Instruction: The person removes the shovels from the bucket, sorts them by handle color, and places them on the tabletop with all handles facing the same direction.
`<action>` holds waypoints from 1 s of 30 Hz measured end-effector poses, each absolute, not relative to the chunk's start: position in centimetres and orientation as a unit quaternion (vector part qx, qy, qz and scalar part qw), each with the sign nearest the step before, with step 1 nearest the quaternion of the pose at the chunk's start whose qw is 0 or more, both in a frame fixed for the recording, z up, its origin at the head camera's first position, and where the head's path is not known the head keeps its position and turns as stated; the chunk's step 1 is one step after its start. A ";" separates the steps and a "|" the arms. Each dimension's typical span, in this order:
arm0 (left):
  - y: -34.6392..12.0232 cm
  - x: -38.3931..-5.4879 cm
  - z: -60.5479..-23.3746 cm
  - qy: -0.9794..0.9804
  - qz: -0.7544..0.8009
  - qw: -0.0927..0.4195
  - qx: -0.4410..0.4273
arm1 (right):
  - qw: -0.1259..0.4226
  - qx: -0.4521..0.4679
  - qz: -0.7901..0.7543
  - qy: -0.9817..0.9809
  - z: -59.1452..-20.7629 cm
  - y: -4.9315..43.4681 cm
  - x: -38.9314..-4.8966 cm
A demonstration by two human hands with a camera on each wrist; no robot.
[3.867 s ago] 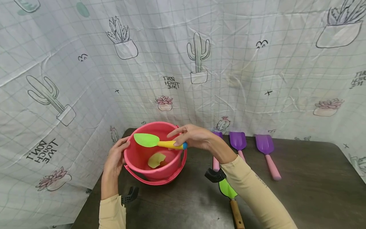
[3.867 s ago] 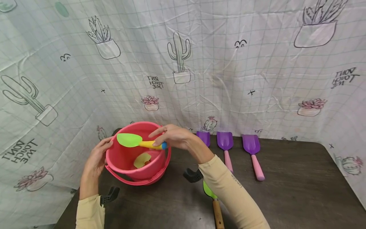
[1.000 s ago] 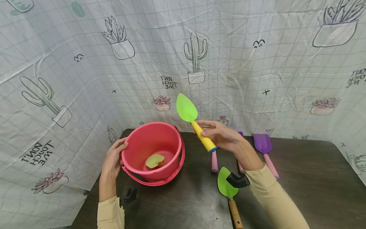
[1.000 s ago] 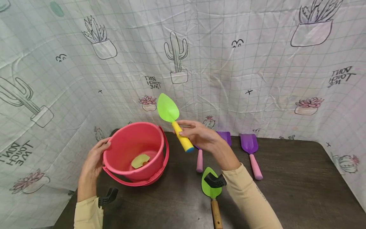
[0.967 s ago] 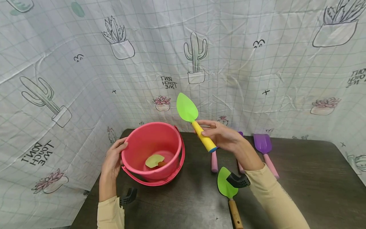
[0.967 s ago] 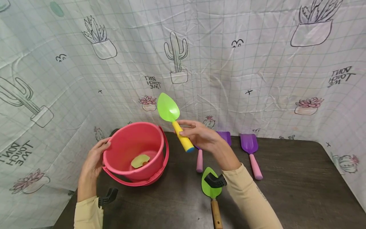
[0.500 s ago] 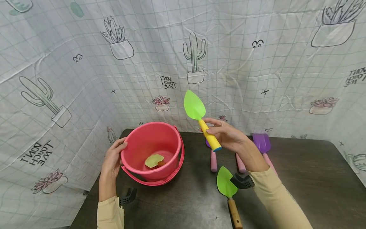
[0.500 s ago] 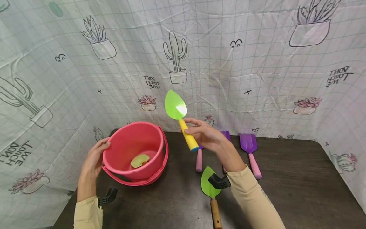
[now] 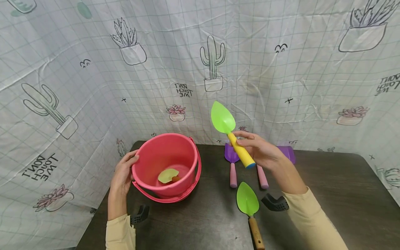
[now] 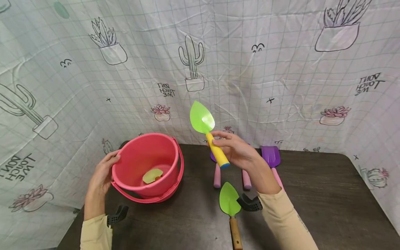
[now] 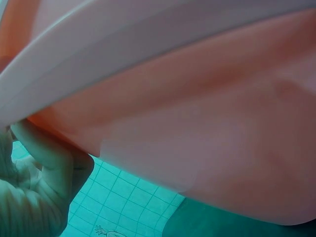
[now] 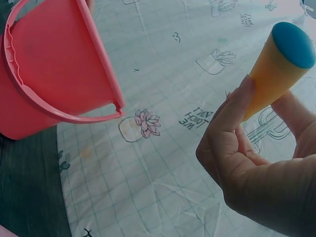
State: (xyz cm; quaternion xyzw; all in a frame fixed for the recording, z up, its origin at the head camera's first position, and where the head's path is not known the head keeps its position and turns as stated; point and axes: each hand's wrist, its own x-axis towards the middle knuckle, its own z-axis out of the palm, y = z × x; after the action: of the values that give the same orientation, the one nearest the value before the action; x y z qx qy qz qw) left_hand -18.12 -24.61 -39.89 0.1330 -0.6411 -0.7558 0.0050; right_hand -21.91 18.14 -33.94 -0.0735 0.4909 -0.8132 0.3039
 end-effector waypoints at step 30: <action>-24.7 -18.1 -40.0 -0.637 -0.760 0.002 0.128 | 0.288 -0.112 -0.799 0.516 -35.5 22.3 -18.8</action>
State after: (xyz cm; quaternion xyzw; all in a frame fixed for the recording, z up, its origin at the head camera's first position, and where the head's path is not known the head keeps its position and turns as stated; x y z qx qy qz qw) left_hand -18.08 -24.66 -39.96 0.1282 -0.6373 -0.7599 0.0025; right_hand -18.84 22.33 -35.49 -0.1123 0.5156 -0.7990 0.2883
